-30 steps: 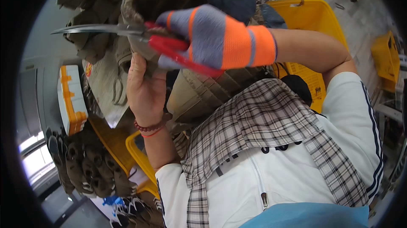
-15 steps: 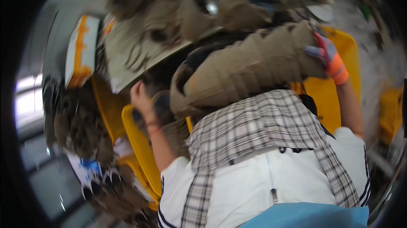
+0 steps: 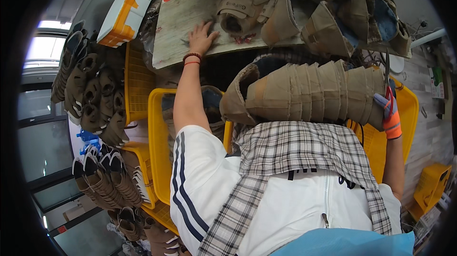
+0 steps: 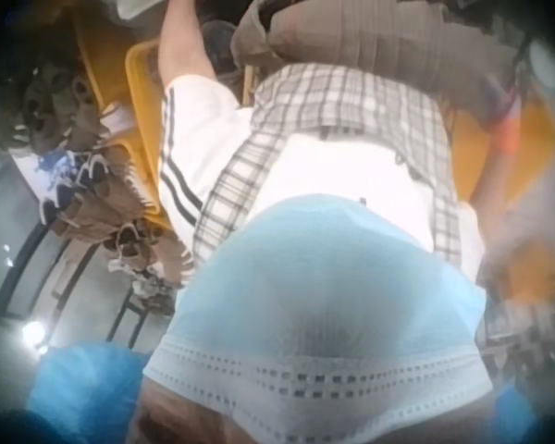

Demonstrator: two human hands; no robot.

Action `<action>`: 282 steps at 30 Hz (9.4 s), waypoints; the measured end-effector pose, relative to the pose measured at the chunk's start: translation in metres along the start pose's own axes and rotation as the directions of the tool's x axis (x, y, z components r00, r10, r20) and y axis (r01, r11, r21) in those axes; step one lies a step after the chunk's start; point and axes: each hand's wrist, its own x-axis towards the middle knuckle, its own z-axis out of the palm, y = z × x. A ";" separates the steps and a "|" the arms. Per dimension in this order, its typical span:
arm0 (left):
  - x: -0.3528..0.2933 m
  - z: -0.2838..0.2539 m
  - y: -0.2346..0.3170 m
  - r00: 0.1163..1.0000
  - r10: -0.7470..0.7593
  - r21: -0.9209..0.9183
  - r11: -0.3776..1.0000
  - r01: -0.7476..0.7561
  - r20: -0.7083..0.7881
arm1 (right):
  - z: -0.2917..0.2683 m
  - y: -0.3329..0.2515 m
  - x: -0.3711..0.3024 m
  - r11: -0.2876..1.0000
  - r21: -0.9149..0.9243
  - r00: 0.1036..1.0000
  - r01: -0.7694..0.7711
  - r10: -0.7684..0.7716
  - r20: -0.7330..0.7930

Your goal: The person trims the inner lining of several boots using scissors and a handheld electric trimmer. They repeatedly pick up boots from a yellow bin, cut away excess material, and place the boots back into the bin.

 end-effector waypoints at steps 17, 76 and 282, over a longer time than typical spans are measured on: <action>-0.239 -0.069 0.146 0.652 -0.577 -0.853 -0.169 0.494 0.492 | 0.007 0.009 -0.006 0.974 -0.085 0.964 -0.211 0.193 -0.183; -0.135 -0.079 -0.165 0.714 -0.700 -0.938 -0.268 -0.220 0.032 | 0.411 -0.180 0.365 0.793 0.289 0.377 0.536 -0.531 0.759; -0.103 -0.097 0.222 0.858 -0.452 -0.957 0.254 -0.138 -0.244 | -0.126 -0.079 0.019 0.915 -0.002 0.674 0.402 -0.298 -0.676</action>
